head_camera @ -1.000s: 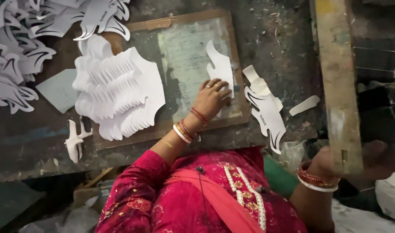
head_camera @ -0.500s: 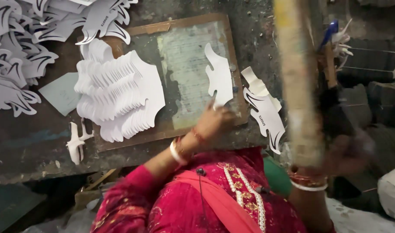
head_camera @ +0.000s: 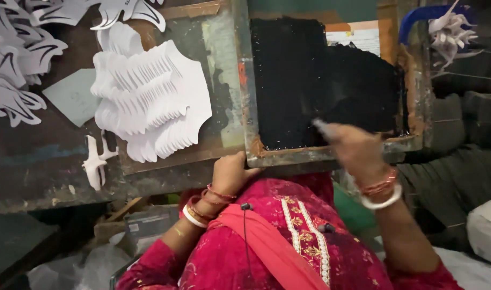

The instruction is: Screen printing logos onto die-cut shoe components using a manual screen and squeegee.

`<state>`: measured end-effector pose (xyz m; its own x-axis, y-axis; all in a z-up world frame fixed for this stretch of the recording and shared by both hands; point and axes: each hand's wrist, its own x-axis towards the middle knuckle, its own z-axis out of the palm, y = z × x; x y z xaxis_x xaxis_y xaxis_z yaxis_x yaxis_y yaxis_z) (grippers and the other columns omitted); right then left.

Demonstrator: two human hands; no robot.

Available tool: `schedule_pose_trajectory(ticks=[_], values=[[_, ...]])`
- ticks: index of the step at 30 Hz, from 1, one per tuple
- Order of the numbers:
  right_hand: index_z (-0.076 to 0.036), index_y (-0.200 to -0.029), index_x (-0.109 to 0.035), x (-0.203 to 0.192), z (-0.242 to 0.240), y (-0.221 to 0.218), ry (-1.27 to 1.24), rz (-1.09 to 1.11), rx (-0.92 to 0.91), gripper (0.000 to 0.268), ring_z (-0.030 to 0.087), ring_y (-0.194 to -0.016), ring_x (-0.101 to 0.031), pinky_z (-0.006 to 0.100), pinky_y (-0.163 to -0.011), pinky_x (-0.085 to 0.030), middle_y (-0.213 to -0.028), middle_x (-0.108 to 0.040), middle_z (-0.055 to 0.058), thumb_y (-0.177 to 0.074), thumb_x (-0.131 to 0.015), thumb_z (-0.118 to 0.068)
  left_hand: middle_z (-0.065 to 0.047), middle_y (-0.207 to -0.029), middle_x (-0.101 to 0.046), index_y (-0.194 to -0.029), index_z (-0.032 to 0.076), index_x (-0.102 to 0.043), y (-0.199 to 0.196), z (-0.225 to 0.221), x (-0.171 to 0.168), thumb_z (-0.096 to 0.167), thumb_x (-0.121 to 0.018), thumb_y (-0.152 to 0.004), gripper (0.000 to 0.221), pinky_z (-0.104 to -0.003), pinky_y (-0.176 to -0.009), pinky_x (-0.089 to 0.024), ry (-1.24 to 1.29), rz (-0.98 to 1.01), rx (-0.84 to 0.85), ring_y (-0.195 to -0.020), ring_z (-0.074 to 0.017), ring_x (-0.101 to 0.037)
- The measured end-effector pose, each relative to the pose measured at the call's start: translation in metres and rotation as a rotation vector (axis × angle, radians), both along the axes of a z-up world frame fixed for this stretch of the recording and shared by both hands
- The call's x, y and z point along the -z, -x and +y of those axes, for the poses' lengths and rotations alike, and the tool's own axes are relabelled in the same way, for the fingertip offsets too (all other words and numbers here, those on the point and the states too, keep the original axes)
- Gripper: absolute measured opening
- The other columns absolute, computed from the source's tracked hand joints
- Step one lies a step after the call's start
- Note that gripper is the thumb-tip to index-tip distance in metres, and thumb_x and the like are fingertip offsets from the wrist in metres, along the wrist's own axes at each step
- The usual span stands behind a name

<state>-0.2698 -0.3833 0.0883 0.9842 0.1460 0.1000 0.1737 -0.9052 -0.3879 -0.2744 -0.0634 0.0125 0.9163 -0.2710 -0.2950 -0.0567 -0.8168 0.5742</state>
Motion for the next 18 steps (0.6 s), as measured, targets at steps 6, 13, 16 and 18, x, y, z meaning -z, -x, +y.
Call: schedule_pose_trajectory(ticks=[6, 13, 16, 18], values=[[-0.013, -0.109, -0.075, -0.026, 0.074, -0.06, -0.15, -0.202, -0.311, 0.017, 0.028, -0.081, -0.073, 0.038, -0.068, -0.059, -0.102, -0.076, 0.011, -0.099, -0.069, -0.025, -0.019, -0.074, -0.071, -0.077, 0.007, -0.077, -0.017, 0.002, -0.006, 0.06, -0.081, -0.069, 0.054, -0.049, -0.066, -0.056, -0.103, -0.03, 0.107, -0.071, -0.0387, -0.071], [-0.015, -0.118, -0.078, -0.022, 0.071, -0.217, 0.047, -0.15, -0.296, 0.021, 0.033, -0.08, -0.072, 0.043, -0.064, -0.055, -0.094, -0.076, 0.013, -0.103, -0.072, -0.028, -0.019, -0.072, -0.071, -0.077, 0.009, -0.079, -0.02, 0.006, -0.012, 0.06, -0.081, -0.067, 0.052, -0.05, -0.067, -0.057, -0.064, -0.044, 0.049, -0.071, -0.0397, -0.071], [-0.014, -0.12, -0.077, 0.018, 0.059, -0.229, -0.017, -0.21, -0.394, 0.021, 0.033, -0.088, -0.072, 0.043, -0.072, -0.057, -0.102, -0.076, 0.014, -0.102, -0.073, -0.023, -0.018, -0.073, -0.072, -0.076, 0.01, -0.079, -0.02, 0.005, -0.009, 0.06, -0.081, -0.065, 0.051, -0.049, -0.067, -0.057, -0.057, 0.012, 0.049, -0.071, -0.0392, -0.071], [-0.013, -0.119, -0.075, 0.042, 0.057, -0.211, -0.134, -0.27, -0.394, 0.021, 0.031, -0.094, -0.073, 0.04, -0.081, -0.059, -0.108, -0.075, 0.014, -0.098, -0.072, -0.015, -0.018, -0.073, -0.072, -0.077, 0.011, -0.079, -0.02, 0.006, -0.003, 0.061, -0.082, -0.064, 0.052, -0.049, -0.066, -0.057, -0.058, 0.02, 0.069, -0.07, -0.0386, -0.071]])
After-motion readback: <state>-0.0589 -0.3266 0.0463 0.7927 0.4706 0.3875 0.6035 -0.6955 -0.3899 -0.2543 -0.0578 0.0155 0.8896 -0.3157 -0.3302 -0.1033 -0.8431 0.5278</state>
